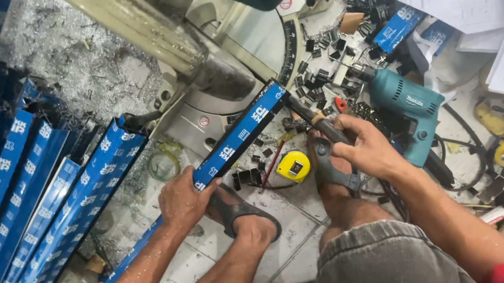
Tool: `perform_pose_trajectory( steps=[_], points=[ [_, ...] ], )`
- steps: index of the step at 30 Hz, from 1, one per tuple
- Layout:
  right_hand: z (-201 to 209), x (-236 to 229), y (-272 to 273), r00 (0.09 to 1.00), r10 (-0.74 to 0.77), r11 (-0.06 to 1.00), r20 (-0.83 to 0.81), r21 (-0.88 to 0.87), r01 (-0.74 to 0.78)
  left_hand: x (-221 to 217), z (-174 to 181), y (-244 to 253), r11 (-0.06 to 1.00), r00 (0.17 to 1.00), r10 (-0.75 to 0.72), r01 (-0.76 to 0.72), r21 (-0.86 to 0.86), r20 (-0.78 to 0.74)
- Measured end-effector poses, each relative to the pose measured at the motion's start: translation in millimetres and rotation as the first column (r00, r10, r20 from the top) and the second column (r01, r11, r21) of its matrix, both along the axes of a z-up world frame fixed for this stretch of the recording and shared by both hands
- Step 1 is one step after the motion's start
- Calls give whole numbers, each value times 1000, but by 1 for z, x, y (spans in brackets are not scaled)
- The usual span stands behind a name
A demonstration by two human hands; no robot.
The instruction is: The person measures a metal extrusion with a tape measure, marks it with a pencil, and then uses a power drill to drive a screw into a metal component.
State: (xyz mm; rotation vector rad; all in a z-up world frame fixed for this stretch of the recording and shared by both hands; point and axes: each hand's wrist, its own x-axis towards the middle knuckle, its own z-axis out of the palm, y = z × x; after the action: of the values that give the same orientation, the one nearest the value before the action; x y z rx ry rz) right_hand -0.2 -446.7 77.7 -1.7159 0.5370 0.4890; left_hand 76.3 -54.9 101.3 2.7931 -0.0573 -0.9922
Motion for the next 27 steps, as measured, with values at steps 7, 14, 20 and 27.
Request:
perform_pose_trajectory(
  steps=[7,14,20,27],
  points=[
    [-15,-7,2,999,5,999,-47,-50,-8,3,-5,-2,999,999,28,-29,-16,-33],
    [-4,1,7,998,-14,998,-56,-56,11,8,-2,0,996,998,66,-67,-54,-10],
    [-6,15,23,999,-34,999,-15,0,34,9,4,-2,995,997,56,-60,-78,-54],
    [-1,8,29,998,-68,993,19,-99,69,32,27,-13,977,981,40,-78,-197,-190]
  ],
)
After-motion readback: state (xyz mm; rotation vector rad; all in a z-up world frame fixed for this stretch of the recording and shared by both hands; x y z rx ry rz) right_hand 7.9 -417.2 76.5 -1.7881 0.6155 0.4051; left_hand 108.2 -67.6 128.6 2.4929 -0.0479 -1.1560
